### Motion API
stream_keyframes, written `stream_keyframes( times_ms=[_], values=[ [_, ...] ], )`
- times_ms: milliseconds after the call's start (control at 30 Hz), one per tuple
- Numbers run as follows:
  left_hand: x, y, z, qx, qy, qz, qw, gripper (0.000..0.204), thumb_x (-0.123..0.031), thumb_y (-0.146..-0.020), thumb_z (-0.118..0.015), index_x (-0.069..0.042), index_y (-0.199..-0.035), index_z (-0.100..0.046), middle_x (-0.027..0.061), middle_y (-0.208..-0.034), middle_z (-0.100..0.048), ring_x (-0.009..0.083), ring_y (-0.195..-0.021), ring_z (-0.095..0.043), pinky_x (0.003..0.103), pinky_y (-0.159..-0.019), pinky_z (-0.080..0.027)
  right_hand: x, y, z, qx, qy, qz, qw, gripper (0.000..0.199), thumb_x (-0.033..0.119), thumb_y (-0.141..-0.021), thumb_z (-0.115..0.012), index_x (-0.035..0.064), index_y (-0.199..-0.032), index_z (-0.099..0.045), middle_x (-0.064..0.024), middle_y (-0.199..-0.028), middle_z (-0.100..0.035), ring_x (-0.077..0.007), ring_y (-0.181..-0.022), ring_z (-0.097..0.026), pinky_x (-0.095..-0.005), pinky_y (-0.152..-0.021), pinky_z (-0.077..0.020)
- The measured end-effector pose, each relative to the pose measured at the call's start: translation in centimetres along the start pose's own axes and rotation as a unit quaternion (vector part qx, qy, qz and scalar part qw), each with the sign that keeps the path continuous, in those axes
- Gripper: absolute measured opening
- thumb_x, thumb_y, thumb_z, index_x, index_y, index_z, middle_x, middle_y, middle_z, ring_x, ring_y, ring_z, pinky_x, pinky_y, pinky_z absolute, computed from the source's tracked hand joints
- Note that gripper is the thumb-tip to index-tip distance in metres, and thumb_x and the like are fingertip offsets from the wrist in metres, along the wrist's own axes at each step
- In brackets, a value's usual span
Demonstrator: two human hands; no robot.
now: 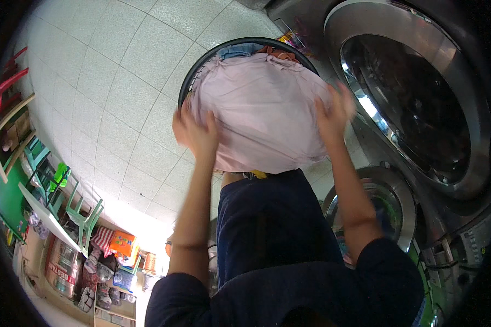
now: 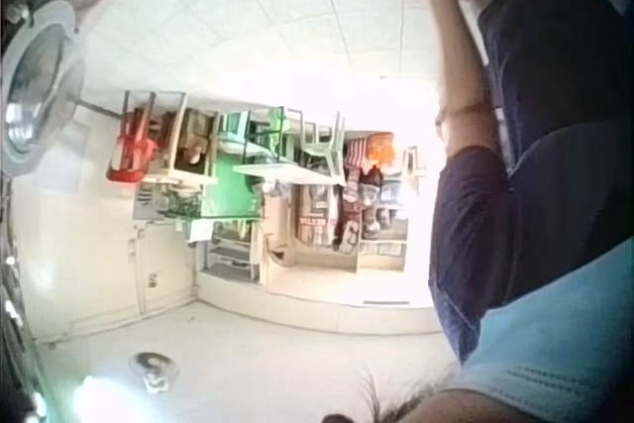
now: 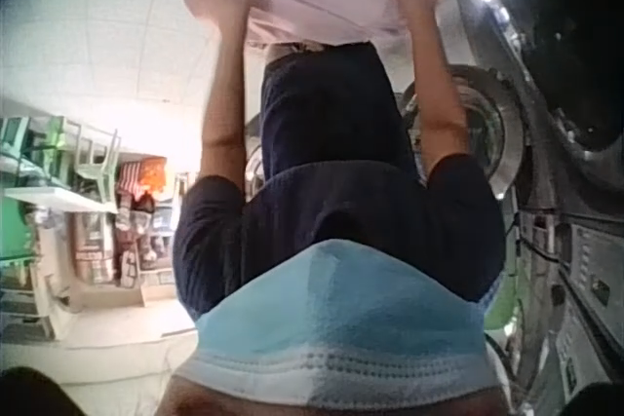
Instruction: Servicing laundry machines by cleaning a lint filter, adding detergent, and recording a transaction.
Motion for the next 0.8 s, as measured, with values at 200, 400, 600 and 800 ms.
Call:
stream_keyframes(
  times_ms=[200, 400, 600, 800],
  values=[
    [9.5, 19.0, -6.6, 0.077, 0.144, 0.578, 0.799, 0.095, -0.06, -0.075, -0.064, 0.002, -0.139, -0.031, 0.0294, -0.138, -0.031, 0.0391, -0.123, -0.04, 0.046, -0.098, -0.039, -7.2, 16.1, -6.8, 0.069, -0.274, -0.413, 0.866, 0.063, 0.037, -0.093, -0.051, -0.0028, -0.139, -0.032, -0.0257, -0.14, -0.035, -0.0376, -0.131, -0.031, -0.0425, -0.106, -0.0287],
    [10.4, 19.1, -15.7, 0.087, 0.52, 0.588, 0.613, 0.059, -0.045, -0.087, -0.038, -0.001, -0.125, -0.047, 0.0153, -0.123, -0.053, 0.0294, -0.111, -0.053, 0.039, -0.094, -0.043, -9.3, 19.1, -16.2, 0.008, -0.368, -0.461, 0.807, 0.06, 0.038, -0.098, -0.04, -0.0033, -0.14, -0.028, -0.0198, -0.141, -0.037, -0.0328, -0.124, -0.042, -0.0407, -0.104, -0.0324],
    [14.0, 18.6, -19.8, -0.106, 0.414, 0.494, 0.757, 0.056, -0.031, -0.093, -0.036, 0.004, -0.136, -0.036, 0.0209, -0.134, -0.046, 0.0296, -0.114, -0.05, 0.04, -0.099, -0.04, -14.1, 19.8, -23.9, 0.063, -0.587, -0.572, 0.57, 0.073, 0.062, -0.085, -0.036, 0.0131, -0.14, -0.036, -0.0115, -0.14, -0.043, -0.0305, -0.125, -0.044, -0.0464, -0.103, -0.0359],
    [11.8, 19.7, -17.8, 0.074, 0.32, 0.545, 0.771, 0.054, -0.028, -0.095, -0.041, 0.006, -0.137, -0.03, 0.0297, -0.134, -0.041, 0.0365, -0.122, -0.045, 0.042, -0.103, -0.036, -15.1, 21.5, -22.5, 0.017, -0.55, -0.63, 0.548, 0.058, 0.044, -0.088, -0.041, 0.0069, -0.133, -0.042, -0.0118, -0.13, -0.052, -0.0294, -0.117, -0.05, -0.0396, -0.099, -0.0393]
  ],
)
Point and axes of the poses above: each hand's wrist, its own y-axis away from the middle knuckle, its own z-axis out of the back of the hand, x = y × z, the point moved 10 cm from there along -y, towards the middle knuckle
